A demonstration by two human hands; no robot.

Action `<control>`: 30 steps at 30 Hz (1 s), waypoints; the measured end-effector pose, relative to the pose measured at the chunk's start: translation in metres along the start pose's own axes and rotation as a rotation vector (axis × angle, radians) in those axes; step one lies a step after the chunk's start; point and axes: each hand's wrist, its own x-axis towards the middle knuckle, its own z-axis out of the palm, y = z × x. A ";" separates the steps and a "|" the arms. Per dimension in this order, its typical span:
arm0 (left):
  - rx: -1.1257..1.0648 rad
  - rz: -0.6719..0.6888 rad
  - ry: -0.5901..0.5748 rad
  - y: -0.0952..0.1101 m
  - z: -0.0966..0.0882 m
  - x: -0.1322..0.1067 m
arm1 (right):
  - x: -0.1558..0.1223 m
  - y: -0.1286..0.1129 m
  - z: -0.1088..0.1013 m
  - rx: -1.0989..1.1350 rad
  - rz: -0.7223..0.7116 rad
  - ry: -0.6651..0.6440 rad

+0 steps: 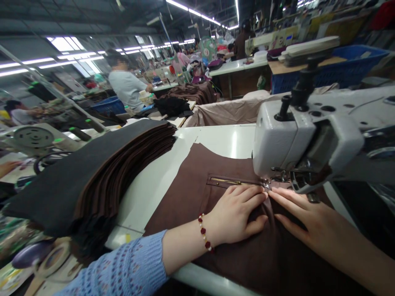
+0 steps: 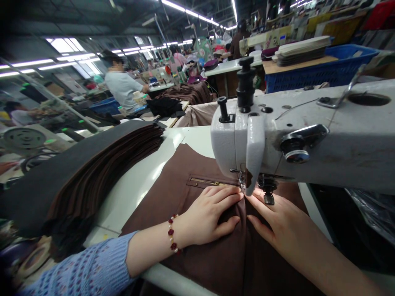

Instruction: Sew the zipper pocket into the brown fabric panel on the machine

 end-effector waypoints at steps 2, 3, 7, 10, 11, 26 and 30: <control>-0.003 0.001 -0.002 -0.001 0.000 0.000 | 0.001 0.000 0.000 -0.002 -0.011 0.032; -0.004 0.003 -0.002 -0.001 0.000 0.001 | 0.001 -0.001 0.000 -0.008 -0.021 0.045; -0.006 0.009 0.004 -0.002 -0.001 0.003 | 0.005 -0.002 -0.002 -0.046 -0.044 0.067; -0.007 0.008 0.002 -0.003 -0.002 0.003 | 0.006 -0.002 -0.003 -0.049 -0.039 0.052; -0.008 0.009 0.001 -0.003 -0.001 0.003 | 0.007 -0.002 -0.003 -0.049 -0.039 0.051; -0.004 0.035 0.007 -0.008 -0.001 0.006 | 0.008 -0.010 -0.001 -0.067 0.027 0.078; -0.014 0.047 0.003 -0.008 -0.001 0.006 | 0.009 -0.010 -0.004 -0.074 0.023 0.061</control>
